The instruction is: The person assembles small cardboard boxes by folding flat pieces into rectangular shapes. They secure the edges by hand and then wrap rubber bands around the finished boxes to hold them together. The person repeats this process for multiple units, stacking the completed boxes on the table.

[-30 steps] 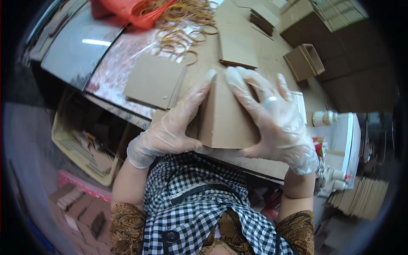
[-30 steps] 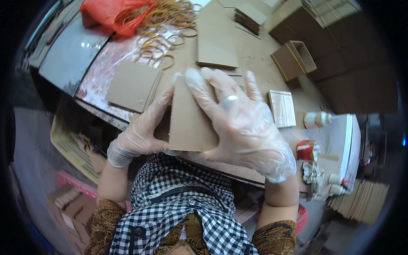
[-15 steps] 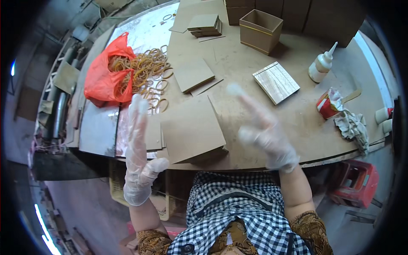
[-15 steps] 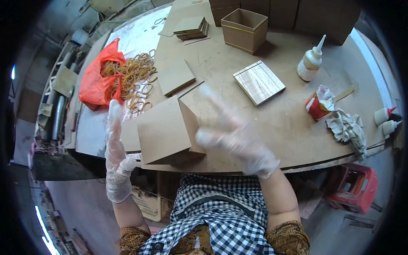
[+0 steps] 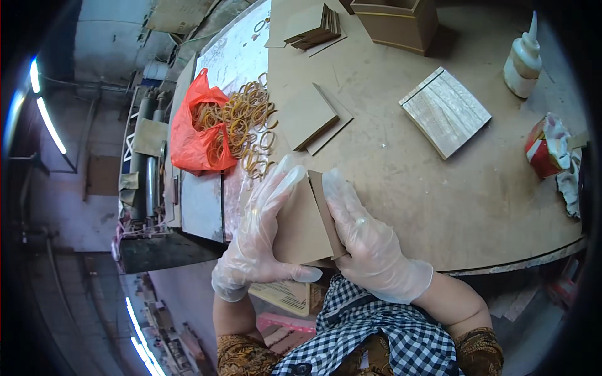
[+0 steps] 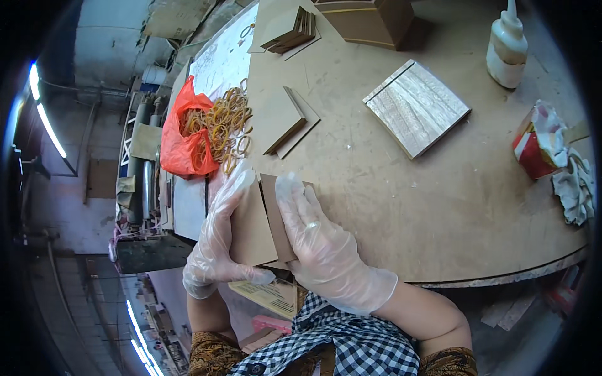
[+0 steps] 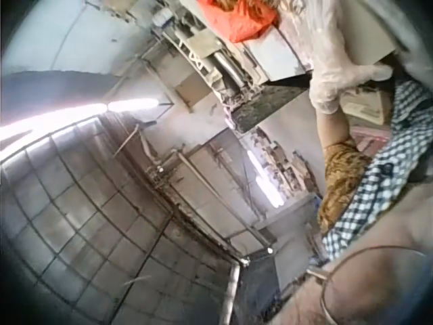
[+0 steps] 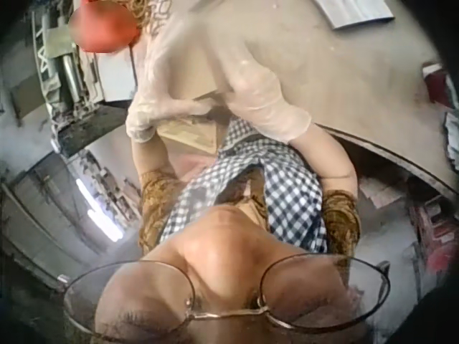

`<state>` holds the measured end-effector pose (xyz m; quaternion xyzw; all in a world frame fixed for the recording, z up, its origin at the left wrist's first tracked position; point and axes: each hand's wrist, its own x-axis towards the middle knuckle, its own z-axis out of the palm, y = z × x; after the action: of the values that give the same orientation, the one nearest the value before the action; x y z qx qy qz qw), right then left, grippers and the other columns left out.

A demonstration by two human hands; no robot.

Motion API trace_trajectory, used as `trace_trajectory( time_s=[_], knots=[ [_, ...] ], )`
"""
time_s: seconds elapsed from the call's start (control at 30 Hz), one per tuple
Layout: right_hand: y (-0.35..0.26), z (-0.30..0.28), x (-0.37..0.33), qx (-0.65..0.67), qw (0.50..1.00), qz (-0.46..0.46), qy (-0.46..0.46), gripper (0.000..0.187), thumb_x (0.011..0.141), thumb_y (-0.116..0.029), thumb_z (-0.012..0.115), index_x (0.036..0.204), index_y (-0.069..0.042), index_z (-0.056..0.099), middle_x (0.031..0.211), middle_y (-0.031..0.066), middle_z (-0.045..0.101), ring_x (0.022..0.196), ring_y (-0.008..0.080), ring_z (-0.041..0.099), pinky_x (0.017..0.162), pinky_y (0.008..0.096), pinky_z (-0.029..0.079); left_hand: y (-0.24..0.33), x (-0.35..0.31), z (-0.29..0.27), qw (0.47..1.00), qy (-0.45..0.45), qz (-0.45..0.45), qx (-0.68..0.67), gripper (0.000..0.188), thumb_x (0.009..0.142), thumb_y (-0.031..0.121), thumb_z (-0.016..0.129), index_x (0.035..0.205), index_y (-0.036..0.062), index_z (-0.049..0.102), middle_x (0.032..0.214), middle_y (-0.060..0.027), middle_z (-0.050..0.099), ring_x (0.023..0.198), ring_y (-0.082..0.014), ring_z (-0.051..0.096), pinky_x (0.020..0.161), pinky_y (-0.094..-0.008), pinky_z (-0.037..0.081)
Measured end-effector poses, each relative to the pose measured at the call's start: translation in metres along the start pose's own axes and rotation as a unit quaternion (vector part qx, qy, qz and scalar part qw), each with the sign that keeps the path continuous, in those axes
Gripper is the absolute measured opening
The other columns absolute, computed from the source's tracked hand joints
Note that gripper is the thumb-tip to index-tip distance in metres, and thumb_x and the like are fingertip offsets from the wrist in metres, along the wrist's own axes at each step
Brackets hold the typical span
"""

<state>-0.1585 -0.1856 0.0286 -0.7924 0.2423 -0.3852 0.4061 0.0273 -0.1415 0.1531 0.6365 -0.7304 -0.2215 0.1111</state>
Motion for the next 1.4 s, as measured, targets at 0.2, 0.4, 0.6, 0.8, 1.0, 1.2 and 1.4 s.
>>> trace_trajectory(
  time_s=[0.2,0.4,0.6,0.8,1.0,1.2,1.4],
  knots=[
    [0.002,0.003,0.002,-0.031,0.999,-0.018,0.018,0.091,0.067,-0.005,0.069,0.148,0.013,0.032,0.145,0.0355,0.039,0.124,0.0493,0.053,0.082,0.0395,0.059,-0.011,-0.006,0.009,0.998,0.016,-0.027,-0.054,0.122,0.052,0.042,0.095,0.149,-0.0004,0.034,0.153,-0.0237,0.035,0.146,-0.0387,0.028,0.12,-0.0492,0.019],
    [0.001,0.0,0.004,-0.019,0.999,-0.021,0.022,0.083,0.071,-0.003,0.063,0.147,0.015,0.033,0.143,0.037,0.039,0.124,0.0492,0.053,0.079,0.0362,0.059,-0.027,-0.02,0.014,0.995,0.03,-0.031,-0.09,0.132,0.043,0.037,0.1,0.15,0.001,0.031,0.156,-0.0211,0.03,0.144,-0.0316,0.03,0.119,-0.0428,0.021],
    [0.002,0.006,0.003,-0.05,0.998,-0.026,0.041,0.072,0.077,0.0,0.057,0.145,0.015,0.037,0.144,0.036,0.04,0.122,0.0466,0.056,0.073,0.0329,0.06,-0.018,-0.013,0.015,0.994,0.041,-0.032,-0.094,0.123,0.055,0.046,0.091,0.149,-0.0042,0.031,0.156,-0.0268,0.03,0.147,-0.0413,0.026,0.12,-0.0493,0.017],
    [0.003,0.009,0.003,-0.088,0.994,-0.035,0.052,0.066,0.081,-0.001,0.055,0.143,0.014,0.039,0.14,0.035,0.046,0.118,0.0445,0.06,0.071,0.0335,0.061,-0.02,-0.014,0.009,1.0,0.01,-0.013,-0.023,0.12,0.057,0.046,0.088,0.15,-0.0046,0.032,0.157,-0.0273,0.029,0.147,-0.0424,0.027,0.12,-0.0494,0.019],
    [0.004,0.009,0.005,-0.091,0.994,-0.027,0.047,0.065,0.082,-0.003,0.055,0.142,0.015,0.041,0.141,0.0362,0.045,0.118,0.0448,0.06,0.075,0.0345,0.06,-0.009,0.0,0.006,0.997,0.001,0.01,0.083,0.121,0.056,0.058,0.086,0.148,-0.0055,0.038,0.154,-0.0261,0.036,0.145,-0.0408,0.032,0.119,-0.0473,0.023],
    [0.002,0.009,0.004,-0.081,0.995,-0.029,0.042,0.065,0.081,-0.004,0.055,0.141,0.016,0.041,0.143,0.0377,0.042,0.119,0.0461,0.059,0.083,0.0371,0.059,-0.005,-0.001,0.002,0.996,-0.032,0.005,0.084,0.117,0.058,0.044,0.086,0.15,-0.0056,0.034,0.156,-0.0278,0.03,0.146,-0.0432,0.028,0.119,-0.0491,0.022],
    [0.004,0.011,0.002,-0.072,0.996,-0.037,0.048,0.066,0.079,-0.003,0.056,0.14,0.017,0.04,0.143,0.0389,0.042,0.12,0.0479,0.058,0.085,0.0384,0.058,-0.001,0.0,0.003,0.992,-0.035,-0.015,0.118,0.117,0.058,0.05,0.087,0.147,-0.0066,0.037,0.155,-0.0282,0.033,0.145,-0.0436,0.03,0.119,-0.0483,0.022]
  ],
)
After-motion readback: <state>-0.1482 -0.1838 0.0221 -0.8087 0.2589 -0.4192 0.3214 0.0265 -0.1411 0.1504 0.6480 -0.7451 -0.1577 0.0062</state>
